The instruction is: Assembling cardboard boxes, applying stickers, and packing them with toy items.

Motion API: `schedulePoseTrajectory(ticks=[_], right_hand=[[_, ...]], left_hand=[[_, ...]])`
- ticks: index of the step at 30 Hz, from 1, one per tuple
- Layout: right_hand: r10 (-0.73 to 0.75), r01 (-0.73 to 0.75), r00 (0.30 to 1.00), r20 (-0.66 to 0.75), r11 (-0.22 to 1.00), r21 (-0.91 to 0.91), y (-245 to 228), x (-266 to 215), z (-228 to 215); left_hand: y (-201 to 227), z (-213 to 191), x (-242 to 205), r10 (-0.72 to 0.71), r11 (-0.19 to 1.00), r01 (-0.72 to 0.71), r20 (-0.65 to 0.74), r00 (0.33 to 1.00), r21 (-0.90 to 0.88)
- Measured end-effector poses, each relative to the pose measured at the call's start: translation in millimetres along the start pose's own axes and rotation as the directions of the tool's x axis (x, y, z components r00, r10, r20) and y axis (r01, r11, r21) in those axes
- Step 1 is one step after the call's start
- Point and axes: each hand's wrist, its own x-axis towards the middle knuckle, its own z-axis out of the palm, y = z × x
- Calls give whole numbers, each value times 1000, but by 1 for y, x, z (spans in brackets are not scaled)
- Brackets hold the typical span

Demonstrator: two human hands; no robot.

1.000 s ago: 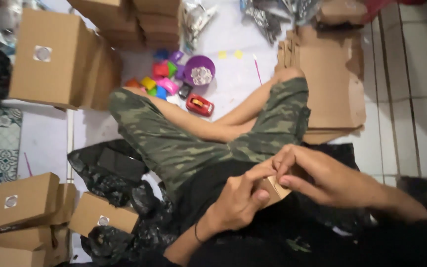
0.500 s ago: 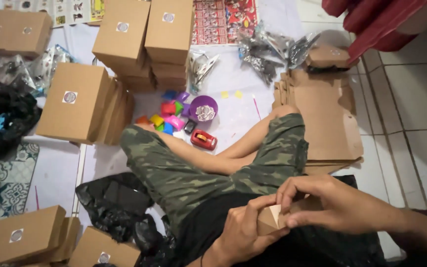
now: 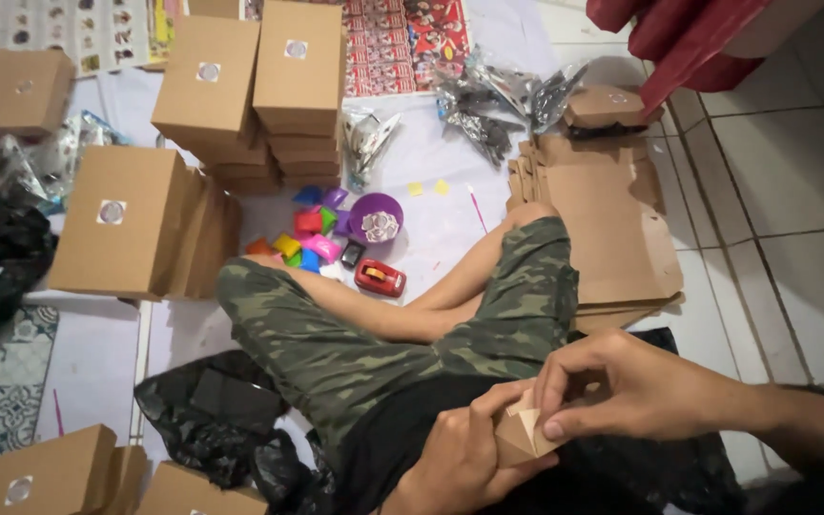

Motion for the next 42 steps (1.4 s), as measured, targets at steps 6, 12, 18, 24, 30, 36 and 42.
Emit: schedulePoseTrajectory(ticks=[6, 12, 18, 24, 30, 36, 42], right_hand=[[-63, 60, 997, -46, 997, -58, 0, -1, 0], [38, -52, 995, 95, 987, 151, 9, 7, -4], [181, -183, 982, 58, 983, 26, 9, 3, 2], [211, -235, 969, 131, 949, 211, 18, 14, -4], [333, -422, 882, 332, 873, 246, -2, 29, -23], [351, -434, 885, 305, 858, 275, 1, 37, -27], [321, -397, 903, 286, 879, 264, -2, 41, -31]], left_hand=[[1, -2, 1, -48, 995, 54, 70, 996, -79], [5, -6, 6, -110, 986, 125, 134, 985, -113], [1, -6, 1, 6, 991, 2, 63, 998, -135], [-9, 5, -2, 182, 975, -193, -104, 978, -107], [-27, -12, 2, 205, 974, -194, 82, 975, -120], [-19, -44, 34, 321, 942, -329, 104, 941, 66], [20, -62, 69, 283, 955, -274, -84, 955, 110]])
